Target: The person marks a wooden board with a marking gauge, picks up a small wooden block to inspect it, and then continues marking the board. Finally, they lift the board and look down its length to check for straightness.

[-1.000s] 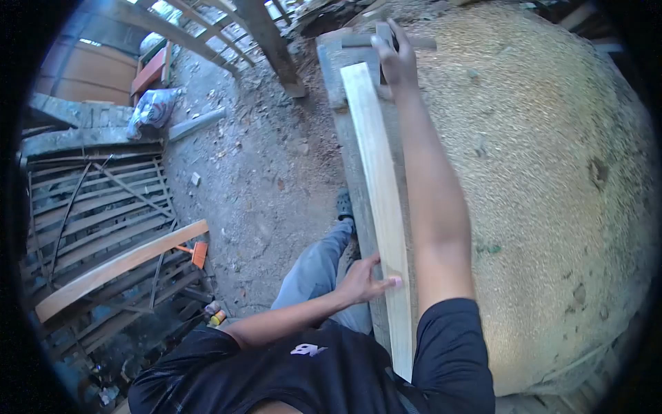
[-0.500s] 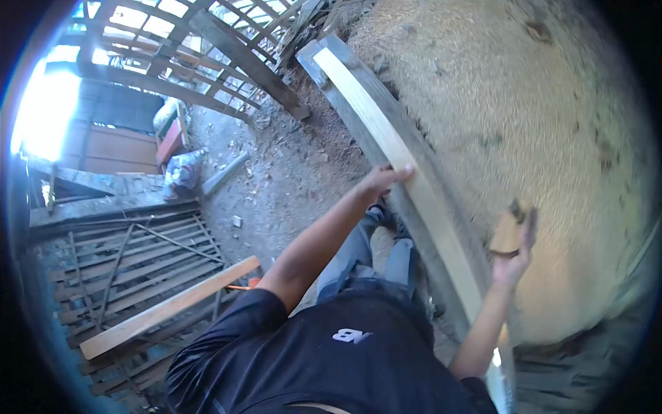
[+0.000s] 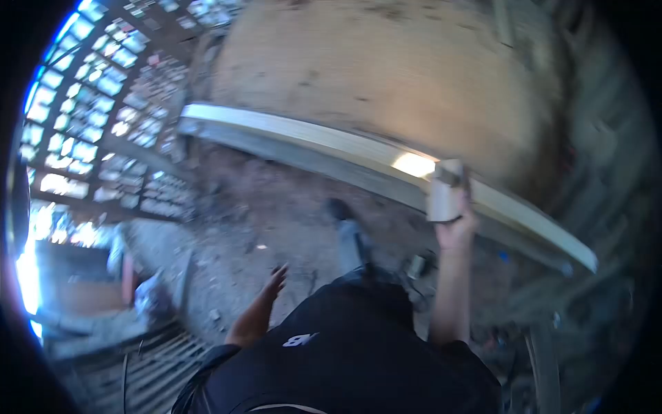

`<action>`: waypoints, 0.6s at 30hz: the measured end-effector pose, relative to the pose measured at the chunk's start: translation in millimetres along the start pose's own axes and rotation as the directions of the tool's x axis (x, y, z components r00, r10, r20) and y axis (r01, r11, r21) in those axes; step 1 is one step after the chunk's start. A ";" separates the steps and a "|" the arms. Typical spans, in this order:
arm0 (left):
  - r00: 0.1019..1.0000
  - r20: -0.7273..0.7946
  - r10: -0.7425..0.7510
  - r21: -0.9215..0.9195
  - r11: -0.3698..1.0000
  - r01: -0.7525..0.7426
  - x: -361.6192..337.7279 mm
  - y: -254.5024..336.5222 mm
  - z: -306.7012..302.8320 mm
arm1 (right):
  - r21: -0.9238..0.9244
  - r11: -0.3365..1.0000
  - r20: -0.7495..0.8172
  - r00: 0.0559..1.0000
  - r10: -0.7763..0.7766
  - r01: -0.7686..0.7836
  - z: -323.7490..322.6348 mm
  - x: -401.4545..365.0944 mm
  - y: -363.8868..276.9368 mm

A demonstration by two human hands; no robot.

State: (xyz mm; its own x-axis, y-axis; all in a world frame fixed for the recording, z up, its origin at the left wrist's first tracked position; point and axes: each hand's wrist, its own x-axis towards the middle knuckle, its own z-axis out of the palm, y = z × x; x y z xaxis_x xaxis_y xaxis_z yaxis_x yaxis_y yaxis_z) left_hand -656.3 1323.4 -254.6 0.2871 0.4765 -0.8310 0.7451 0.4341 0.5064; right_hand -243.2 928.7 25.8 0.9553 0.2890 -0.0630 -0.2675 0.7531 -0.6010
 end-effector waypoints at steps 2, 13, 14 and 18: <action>0.989 -0.064 -0.132 0.101 0.985 0.138 -17.1 -106.8 3.6 | -0.031 0.997 -0.055 0.996 0.068 -0.070 -40.8 -64.0 -31.0; 0.266 0.649 0.713 0.429 -0.053 -0.902 -131.4 -285.3 147.6 | -0.053 0.998 -0.351 0.936 0.000 -0.020 -140.6 -340.4 -188.0; 0.674 0.539 0.505 0.605 0.325 -0.727 -124.9 -265.7 170.3 | -0.038 0.999 -0.342 0.939 -0.030 0.019 -139.8 -340.3 -199.0; 0.983 0.109 0.150 -0.141 0.981 -0.134 -138.7 -153.4 249.2 | -0.075 0.995 -0.383 0.920 -0.084 0.060 -174.9 -324.4 -249.7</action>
State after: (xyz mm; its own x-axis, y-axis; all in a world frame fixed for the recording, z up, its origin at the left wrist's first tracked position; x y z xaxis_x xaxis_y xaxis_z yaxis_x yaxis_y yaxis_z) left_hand -660.3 1000.2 -274.4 0.4592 0.4501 -0.7658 0.6072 0.4701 0.6405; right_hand -464.3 543.5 57.0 0.9497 -0.0234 -0.3123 -0.1998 0.7225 -0.6619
